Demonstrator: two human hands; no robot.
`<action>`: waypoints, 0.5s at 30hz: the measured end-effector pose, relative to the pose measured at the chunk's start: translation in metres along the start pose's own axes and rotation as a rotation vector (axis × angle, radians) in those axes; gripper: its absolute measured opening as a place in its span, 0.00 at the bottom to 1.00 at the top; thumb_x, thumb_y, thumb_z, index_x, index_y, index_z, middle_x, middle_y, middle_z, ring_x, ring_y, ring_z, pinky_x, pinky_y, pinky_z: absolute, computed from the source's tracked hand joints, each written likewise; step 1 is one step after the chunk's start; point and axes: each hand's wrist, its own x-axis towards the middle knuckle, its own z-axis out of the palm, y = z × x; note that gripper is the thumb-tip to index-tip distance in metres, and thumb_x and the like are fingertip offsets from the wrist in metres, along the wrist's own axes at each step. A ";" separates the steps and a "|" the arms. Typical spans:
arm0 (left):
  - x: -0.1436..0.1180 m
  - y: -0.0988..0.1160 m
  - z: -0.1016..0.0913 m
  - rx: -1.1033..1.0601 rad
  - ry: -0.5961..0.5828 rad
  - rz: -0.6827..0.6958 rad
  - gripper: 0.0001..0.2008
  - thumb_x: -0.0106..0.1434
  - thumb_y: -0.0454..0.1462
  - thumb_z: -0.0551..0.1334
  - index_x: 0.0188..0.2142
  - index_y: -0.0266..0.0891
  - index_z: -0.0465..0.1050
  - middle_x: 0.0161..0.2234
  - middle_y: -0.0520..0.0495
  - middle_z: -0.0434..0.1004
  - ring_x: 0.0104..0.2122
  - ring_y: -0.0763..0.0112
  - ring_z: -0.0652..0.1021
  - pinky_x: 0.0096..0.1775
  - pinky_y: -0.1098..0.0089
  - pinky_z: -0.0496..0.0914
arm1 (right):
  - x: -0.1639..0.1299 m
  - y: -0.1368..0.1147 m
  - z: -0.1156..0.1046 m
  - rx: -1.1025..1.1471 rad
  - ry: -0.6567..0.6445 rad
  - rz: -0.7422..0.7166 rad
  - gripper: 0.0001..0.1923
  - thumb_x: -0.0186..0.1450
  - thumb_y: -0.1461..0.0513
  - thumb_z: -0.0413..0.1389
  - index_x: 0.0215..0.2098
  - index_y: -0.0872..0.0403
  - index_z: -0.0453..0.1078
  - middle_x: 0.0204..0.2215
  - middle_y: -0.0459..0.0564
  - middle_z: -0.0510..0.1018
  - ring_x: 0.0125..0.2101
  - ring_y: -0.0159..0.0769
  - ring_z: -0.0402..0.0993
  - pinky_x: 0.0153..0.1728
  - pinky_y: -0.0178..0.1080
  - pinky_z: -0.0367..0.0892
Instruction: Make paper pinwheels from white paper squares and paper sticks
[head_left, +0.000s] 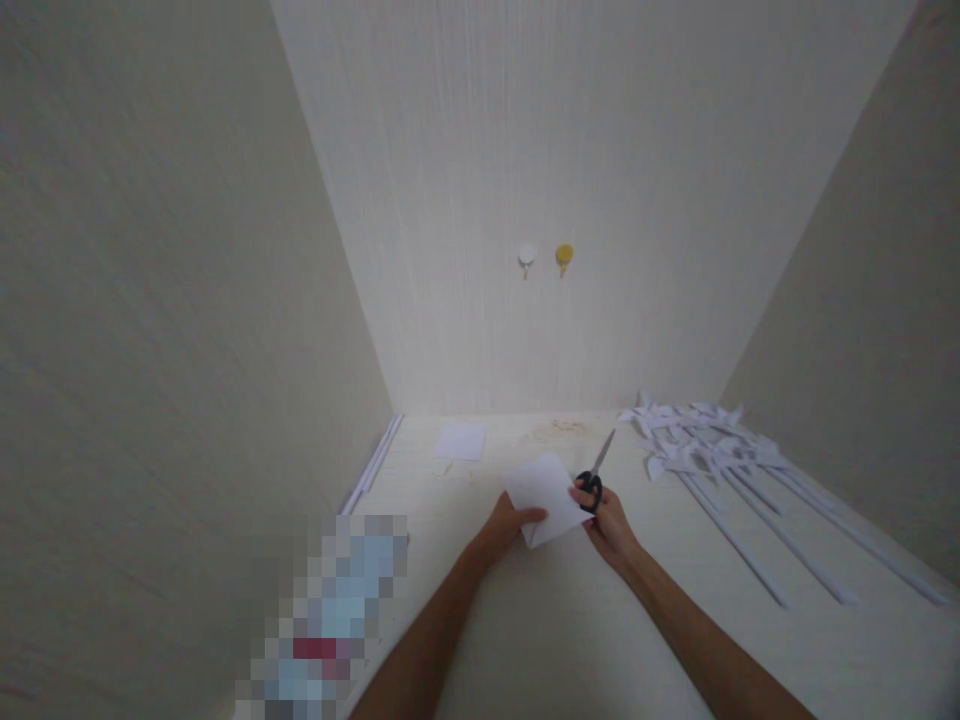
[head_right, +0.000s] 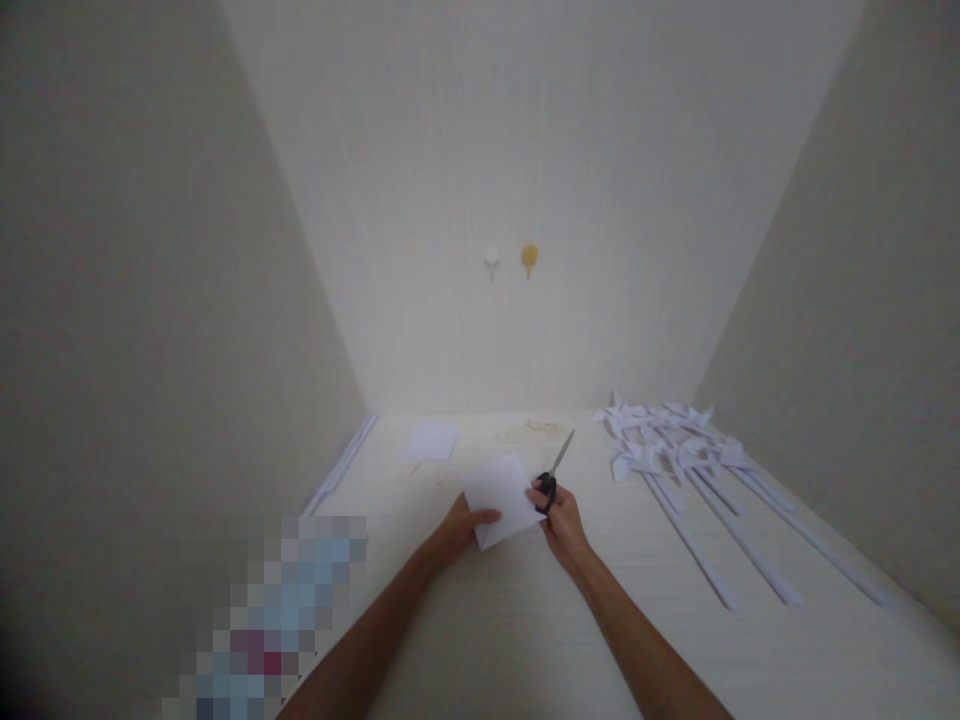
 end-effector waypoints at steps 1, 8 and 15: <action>0.001 -0.001 -0.001 -0.005 -0.003 0.004 0.23 0.38 0.30 0.66 0.37 0.34 0.70 0.38 0.42 0.74 0.39 0.60 0.73 0.37 0.67 0.68 | 0.001 0.001 0.000 0.007 -0.004 0.001 0.13 0.39 0.63 0.64 0.22 0.56 0.67 0.15 0.40 0.69 0.18 0.25 0.63 0.18 0.29 0.58; 0.001 -0.001 0.000 -0.061 0.039 0.004 0.23 0.38 0.29 0.65 0.38 0.34 0.70 0.39 0.43 0.74 0.39 0.61 0.73 0.35 0.69 0.68 | 0.002 0.001 -0.001 0.003 -0.013 -0.033 0.11 0.39 0.64 0.64 0.20 0.56 0.68 0.14 0.38 0.65 0.13 0.20 0.56 0.11 0.26 0.48; 0.001 0.003 0.004 -0.112 0.091 0.036 0.20 0.38 0.29 0.65 0.35 0.33 0.70 0.32 0.45 0.76 0.32 0.65 0.75 0.34 0.69 0.68 | 0.003 0.000 0.000 -0.006 0.036 -0.052 0.09 0.39 0.65 0.63 0.19 0.57 0.68 0.15 0.39 0.66 0.12 0.18 0.53 0.10 0.26 0.48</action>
